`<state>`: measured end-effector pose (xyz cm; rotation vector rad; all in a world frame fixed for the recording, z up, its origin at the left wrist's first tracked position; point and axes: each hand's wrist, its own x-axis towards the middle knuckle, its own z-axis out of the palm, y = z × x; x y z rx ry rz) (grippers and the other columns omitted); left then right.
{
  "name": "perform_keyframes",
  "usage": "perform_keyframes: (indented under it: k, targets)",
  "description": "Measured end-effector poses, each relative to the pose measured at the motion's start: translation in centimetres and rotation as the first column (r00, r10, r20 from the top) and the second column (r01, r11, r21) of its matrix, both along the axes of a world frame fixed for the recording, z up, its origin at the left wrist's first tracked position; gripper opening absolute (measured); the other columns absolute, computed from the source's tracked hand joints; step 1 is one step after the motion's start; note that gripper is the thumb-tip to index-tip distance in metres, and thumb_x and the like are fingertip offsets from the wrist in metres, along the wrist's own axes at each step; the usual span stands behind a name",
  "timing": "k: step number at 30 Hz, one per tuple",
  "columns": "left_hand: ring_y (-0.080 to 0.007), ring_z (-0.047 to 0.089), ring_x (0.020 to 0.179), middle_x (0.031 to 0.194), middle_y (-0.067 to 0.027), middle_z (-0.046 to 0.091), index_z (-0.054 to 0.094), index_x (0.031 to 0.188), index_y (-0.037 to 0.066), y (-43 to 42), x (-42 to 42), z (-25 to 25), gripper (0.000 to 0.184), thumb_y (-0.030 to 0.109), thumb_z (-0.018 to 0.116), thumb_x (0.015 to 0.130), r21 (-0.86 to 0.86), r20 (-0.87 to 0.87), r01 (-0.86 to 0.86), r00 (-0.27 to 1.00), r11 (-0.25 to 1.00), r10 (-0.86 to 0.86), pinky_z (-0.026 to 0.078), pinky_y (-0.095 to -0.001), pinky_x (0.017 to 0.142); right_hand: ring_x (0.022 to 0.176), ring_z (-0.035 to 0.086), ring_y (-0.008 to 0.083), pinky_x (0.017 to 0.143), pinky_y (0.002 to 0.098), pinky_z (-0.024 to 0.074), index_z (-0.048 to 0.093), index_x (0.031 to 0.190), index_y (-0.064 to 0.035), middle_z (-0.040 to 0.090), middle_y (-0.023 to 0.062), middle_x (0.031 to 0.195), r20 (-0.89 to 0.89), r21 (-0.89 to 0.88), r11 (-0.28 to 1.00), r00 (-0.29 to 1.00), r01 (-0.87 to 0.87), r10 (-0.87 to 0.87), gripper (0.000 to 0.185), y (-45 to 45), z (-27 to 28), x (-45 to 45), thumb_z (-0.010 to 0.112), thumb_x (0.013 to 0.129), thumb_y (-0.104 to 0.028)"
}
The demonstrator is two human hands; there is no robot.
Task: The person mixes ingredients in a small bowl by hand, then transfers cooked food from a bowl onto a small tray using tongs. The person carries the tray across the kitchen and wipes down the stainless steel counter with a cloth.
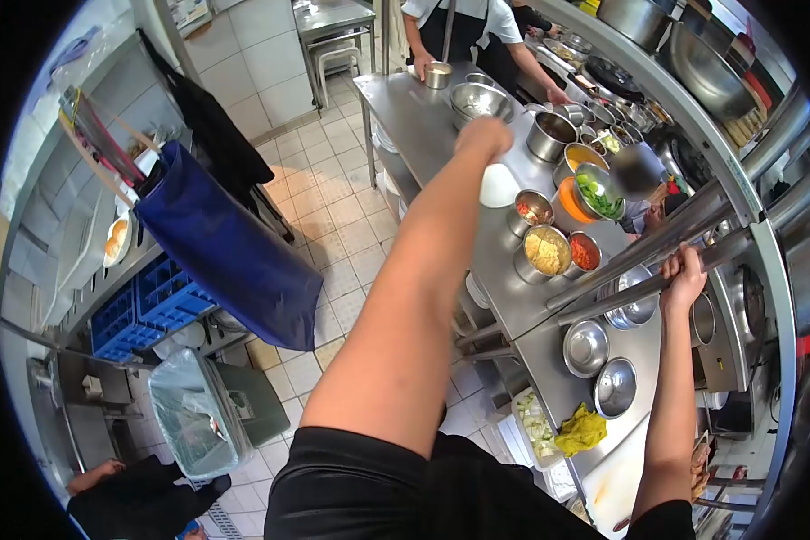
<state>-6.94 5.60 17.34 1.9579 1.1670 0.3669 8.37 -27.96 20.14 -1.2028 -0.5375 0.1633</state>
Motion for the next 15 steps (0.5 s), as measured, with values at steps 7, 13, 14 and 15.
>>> perform_keyframes:
  k: [7, 13, 14, 15]
  targets:
    - [-0.0267, 0.058, 0.047, 0.052, -0.0148, 0.056, 0.053, 0.095, -0.003, -4.1, -12.3, -19.2, 0.047, 0.041, 0.052, 0.078, -0.23, -0.026, 0.023, 0.999, 0.973, -0.03, 0.047, -0.0391, 0.053, 0.039, 0.029, 0.0092, 0.041, 0.0251, 0.0305, 0.043, 0.07, -0.0085, 0.031, -0.0018, 0.05, -0.005, -0.019, 0.999, 0.999, 0.032, -0.033, 0.015, -0.4, -0.4, -0.3, 0.054, 0.079, -0.014]
    - [-0.0291, 0.063, 0.064, 0.069, -0.0189, 0.062, 0.061, 0.084, -0.003, -12.5, -32.5, -38.1, 0.051, 0.047, 0.054, 0.075, -0.507, -0.436, -0.147, 0.893, 0.849, -0.106, 0.049, -0.0387, 0.061, 0.039, 0.03, 0.0095, 0.041, 0.0251, 0.0306, 0.044, 0.072, -0.0086, 0.03, -0.0021, 0.05, -0.007, -0.002, 0.996, 0.996, 0.085, -0.085, 0.013, -0.5, -0.6, 0.0, 0.053, 0.079, -0.015]
    - [-0.0271, 0.063, 0.062, 0.068, -0.0168, 0.063, 0.063, 0.081, -0.002, -15.0, -35.8, -38.2, 0.05, 0.047, 0.058, 0.074, -0.459, -0.481, -0.238, 0.876, 0.856, -0.014, 0.048, -0.0382, 0.058, 0.039, 0.029, 0.0094, 0.041, 0.025, 0.0306, 0.044, 0.072, -0.0089, 0.03, -0.002, 0.05, 0.003, -0.001, 0.997, 0.997, 0.071, -0.071, 0.013, -0.6, -0.8, 0.2, 0.053, 0.079, -0.015]
    - [-0.0258, 0.063, 0.061, 0.068, -0.0163, 0.063, 0.064, 0.081, -0.001, -16.3, -39.5, -40.2, 0.047, 0.046, 0.062, 0.073, -0.536, -0.545, -0.275, 0.835, 0.798, -0.079, 0.048, -0.0381, 0.057, 0.039, 0.029, 0.0093, 0.041, 0.0249, 0.0306, 0.044, 0.072, -0.0093, 0.03, -0.0018, 0.05, 0.014, -0.002, 0.998, 0.998, 0.056, -0.056, 0.013, -0.7, -0.8, 0.2, 0.053, 0.08, -0.014]
